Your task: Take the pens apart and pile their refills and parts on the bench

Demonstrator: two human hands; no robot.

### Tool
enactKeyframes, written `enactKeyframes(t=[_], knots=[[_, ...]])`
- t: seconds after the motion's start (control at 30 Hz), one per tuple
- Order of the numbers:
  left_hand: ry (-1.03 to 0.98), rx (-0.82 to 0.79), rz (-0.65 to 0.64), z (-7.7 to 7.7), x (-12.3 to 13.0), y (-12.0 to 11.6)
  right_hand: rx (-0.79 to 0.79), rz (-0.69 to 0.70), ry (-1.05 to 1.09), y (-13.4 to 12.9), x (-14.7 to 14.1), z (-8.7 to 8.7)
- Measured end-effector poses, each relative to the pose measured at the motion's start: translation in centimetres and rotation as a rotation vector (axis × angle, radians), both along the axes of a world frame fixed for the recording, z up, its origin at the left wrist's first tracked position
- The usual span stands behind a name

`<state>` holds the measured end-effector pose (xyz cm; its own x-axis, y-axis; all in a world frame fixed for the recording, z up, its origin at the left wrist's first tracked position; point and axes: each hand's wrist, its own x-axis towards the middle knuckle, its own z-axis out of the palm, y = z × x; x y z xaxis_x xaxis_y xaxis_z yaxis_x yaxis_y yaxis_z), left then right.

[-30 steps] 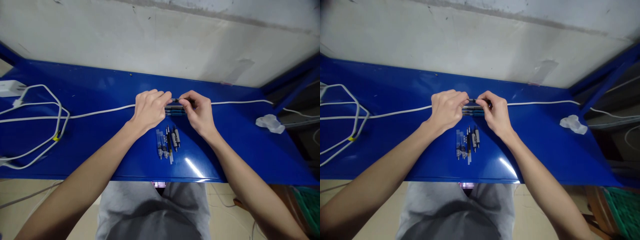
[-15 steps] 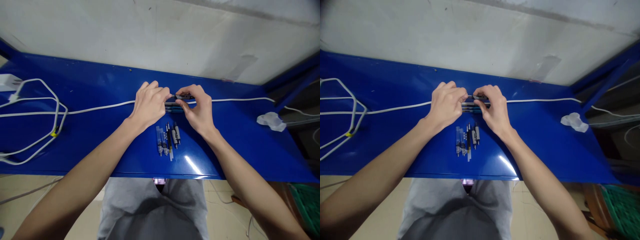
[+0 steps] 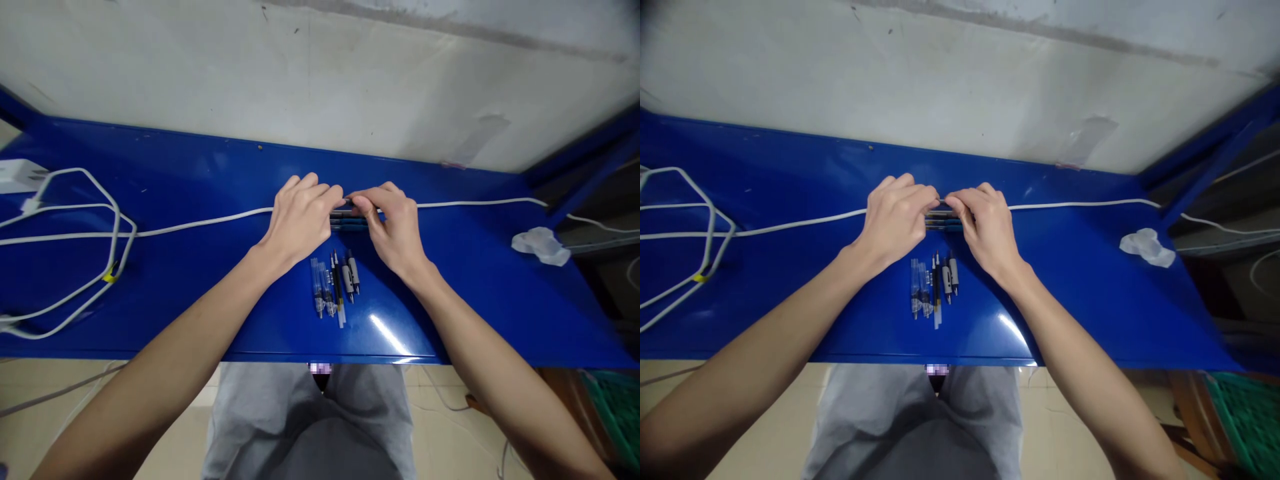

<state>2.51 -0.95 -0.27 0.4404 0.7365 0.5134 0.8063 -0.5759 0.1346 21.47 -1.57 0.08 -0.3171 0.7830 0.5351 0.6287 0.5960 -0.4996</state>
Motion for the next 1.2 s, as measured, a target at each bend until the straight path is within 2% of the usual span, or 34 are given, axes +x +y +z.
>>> enactKeyframes(t=[0.23, 0.47, 0.7, 1.03, 1.2], knots=[[-0.043, -0.034, -0.013, -0.07, -0.04, 0.05, 0.040, 0.018, 0.050, 0.14, 0.09, -0.21], [-0.059, -0.050, -0.010, -0.01, -0.02, -0.06, -0.012, 0.028, -0.006, -0.09, -0.07, 0.03], [-0.059, -0.074, 0.003, -0.06, 0.02, 0.04, 0.055, 0.044, 0.027, 0.24, 0.13, -0.29], [-0.067, -0.065, 0.022, -0.23, -0.02, 0.03, 0.015, 0.004, 0.005, 0.05, 0.01, 0.13], [-0.102, -0.079, 0.028, -0.36, -0.05, 0.17, 0.050, -0.010, 0.037, 0.12, 0.25, 0.12]])
